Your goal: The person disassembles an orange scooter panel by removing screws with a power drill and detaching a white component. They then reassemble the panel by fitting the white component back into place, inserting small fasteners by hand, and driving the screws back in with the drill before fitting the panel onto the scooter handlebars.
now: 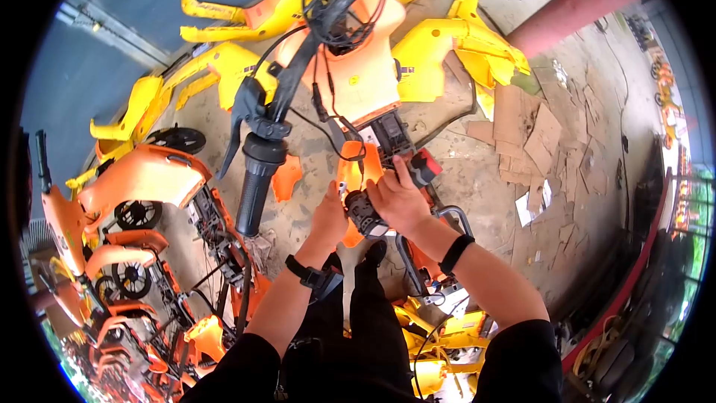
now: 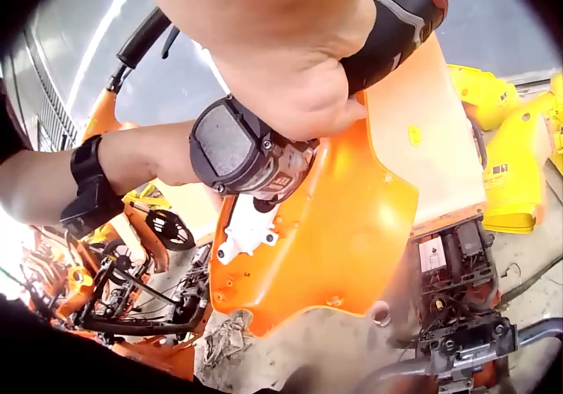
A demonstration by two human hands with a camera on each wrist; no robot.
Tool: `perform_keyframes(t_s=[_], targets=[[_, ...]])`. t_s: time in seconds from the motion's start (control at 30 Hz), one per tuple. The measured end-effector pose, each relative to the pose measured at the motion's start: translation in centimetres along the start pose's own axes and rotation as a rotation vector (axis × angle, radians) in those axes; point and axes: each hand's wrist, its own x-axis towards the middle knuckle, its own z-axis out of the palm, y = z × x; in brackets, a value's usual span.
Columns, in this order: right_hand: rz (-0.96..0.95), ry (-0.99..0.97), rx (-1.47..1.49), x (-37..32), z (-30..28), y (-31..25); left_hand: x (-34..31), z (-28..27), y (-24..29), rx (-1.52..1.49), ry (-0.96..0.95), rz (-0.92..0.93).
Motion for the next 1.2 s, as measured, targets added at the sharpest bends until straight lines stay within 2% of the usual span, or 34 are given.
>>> perform_keyframes(t_s=[0.07, 0.13, 0.2, 0.27, 0.33, 0.4, 0.47, 0.57, 0.63, 0.7, 0.77, 0.9, 1.0, 1.03, 1.07, 1.1, 1.13, 1.2], targets=[[0.048, -0.031, 0.032, -0.4, -0.4, -0.4, -0.3, -0.1, -0.2, 0.040, -0.018, -0.023], [0.107, -0.088, 0.023, -0.5, -0.8, -0.7, -0.3, 0.1, -0.8, 0.057, -0.050, 0.033], [0.107, -0.365, 0.020, 0.7, -2.9, -1.1, 0.0, 0.3, -0.9, 0.070, -0.078, 0.096], [-0.041, -0.311, -0.112, 0.5, -3.5, -1.2, 0.0, -0.3, -0.6, -0.009, -0.078, 0.104], [-0.095, -0.418, -0.047, 1.1, -3.3, 0.3, -0.7, -0.9, -0.5, 0.005, -0.102, 0.099], [0.032, -0.169, 0.162, -0.4, -0.7, 2.1, 0.0, 0.5, -1.7, 0.042, -0.055, 0.131], [-0.014, -0.133, 0.048, -0.4, -0.5, 1.5, 0.6, 0.8, -1.2, 0.048, -0.030, 0.123], [-0.028, -0.041, -0.027, -0.7, -0.6, 1.5, 1.1, 1.5, -1.1, -0.011, 0.088, 0.208], [-0.022, -0.021, -0.039, -0.4, -0.5, 1.8, 1.4, 2.1, -1.1, -0.022, 0.141, 0.108], [-0.034, -0.049, -0.064, -0.7, -0.8, 1.6, 1.2, 1.7, 0.0, -0.062, 0.104, -0.032], [-0.043, -0.082, -0.098, -0.9, -0.8, 1.3, 1.7, 2.2, -0.9, -0.070, 0.039, 0.020], [-0.146, -0.351, -0.241, 0.4, -1.0, 0.1, 3.0, 3.9, -1.6, -0.105, 0.024, 0.085], [-0.222, -0.412, -0.128, 1.6, -2.4, 1.7, 4.8, 4.3, -2.8, -0.125, 0.205, 0.056], [-0.202, -0.445, -0.012, 1.5, -2.3, 2.4, 5.7, 3.5, -3.4, -0.306, 0.053, -0.174], [-0.181, -0.476, 0.107, 1.3, -2.0, 3.1, 6.7, 4.1, -6.3, -0.126, 0.232, 0.047], [-0.168, -0.448, 0.123, 0.5, -1.8, 3.6, 6.2, 2.1, -5.0, -0.358, 0.110, -0.137], [-0.100, -0.280, 0.198, -1.2, -1.0, 4.0, 5.7, 0.1, -3.7, -0.587, -0.013, -0.323], [0.096, -0.318, 0.406, -4.3, -3.5, 5.0, 6.1, -0.2, -5.5, -0.854, -0.050, -0.448]])
